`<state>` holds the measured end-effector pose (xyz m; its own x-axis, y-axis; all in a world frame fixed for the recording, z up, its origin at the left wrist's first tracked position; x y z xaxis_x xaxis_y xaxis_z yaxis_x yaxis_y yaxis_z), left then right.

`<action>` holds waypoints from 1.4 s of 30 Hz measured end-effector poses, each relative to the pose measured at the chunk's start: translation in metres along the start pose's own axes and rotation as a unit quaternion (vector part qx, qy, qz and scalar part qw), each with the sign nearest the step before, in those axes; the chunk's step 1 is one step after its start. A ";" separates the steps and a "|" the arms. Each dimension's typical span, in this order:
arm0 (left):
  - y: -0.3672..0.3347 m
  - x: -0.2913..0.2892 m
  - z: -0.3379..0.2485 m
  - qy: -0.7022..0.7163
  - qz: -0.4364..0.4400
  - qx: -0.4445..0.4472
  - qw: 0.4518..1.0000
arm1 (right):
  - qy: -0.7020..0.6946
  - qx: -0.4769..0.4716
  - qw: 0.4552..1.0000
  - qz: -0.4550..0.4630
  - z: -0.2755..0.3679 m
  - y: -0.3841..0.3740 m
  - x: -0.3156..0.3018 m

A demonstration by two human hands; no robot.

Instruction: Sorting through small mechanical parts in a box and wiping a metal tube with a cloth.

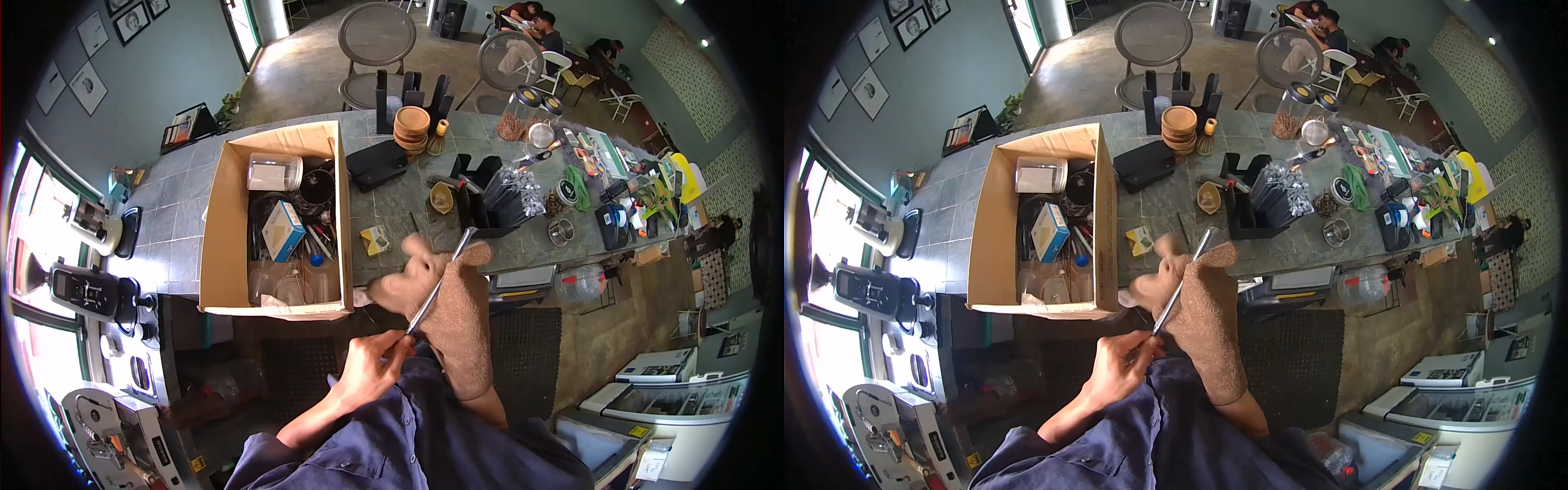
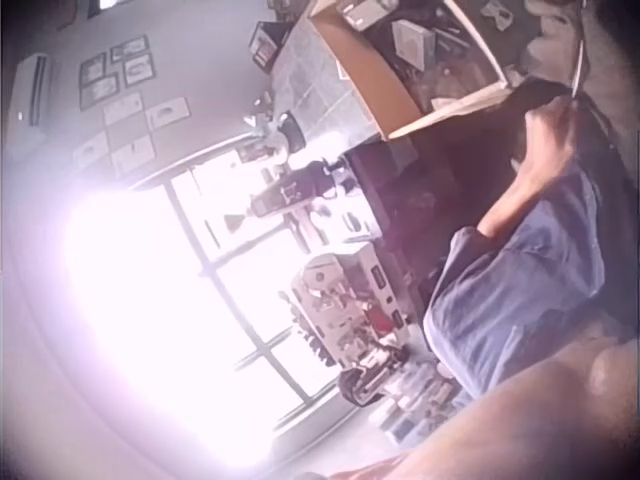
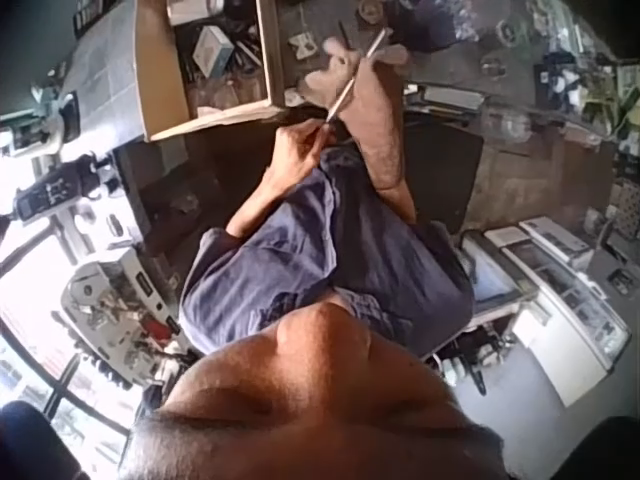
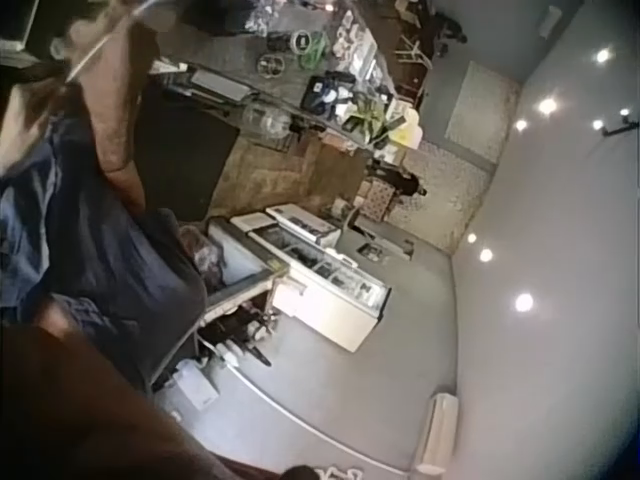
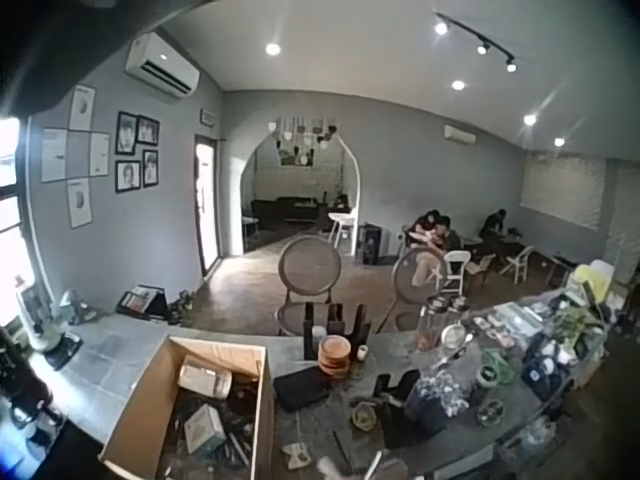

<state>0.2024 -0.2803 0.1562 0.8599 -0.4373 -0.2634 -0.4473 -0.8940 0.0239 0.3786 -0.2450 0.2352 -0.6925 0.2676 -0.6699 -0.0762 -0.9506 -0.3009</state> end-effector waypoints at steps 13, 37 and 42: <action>-0.063 -0.008 -0.031 0.013 -0.095 0.065 0.993 | -0.009 -0.145 0.979 0.141 -0.050 0.031 0.018; -0.271 0.093 -0.057 0.124 -0.242 0.184 0.945 | -0.368 0.141 0.919 0.029 -0.191 0.007 -0.101; -0.312 0.135 -0.021 -0.048 -0.210 0.190 0.958 | -0.375 0.300 0.872 0.094 -0.238 0.010 -0.099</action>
<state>0.4630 -0.0624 0.1339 0.9652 -0.0201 -0.2606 -0.1402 -0.8813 -0.4512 0.6171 -0.2440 0.1370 -0.9905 0.1338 0.0316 -0.1163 -0.9380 0.3265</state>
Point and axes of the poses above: each hand's wrist, its own y-axis away from the middle knuckle, its own x-axis out of the palm, z = x × y, the point moved 2 cm from there along -y, towards the middle knuckle, and after that the axes turned 4 degrees about z, right-handed, at the moved point
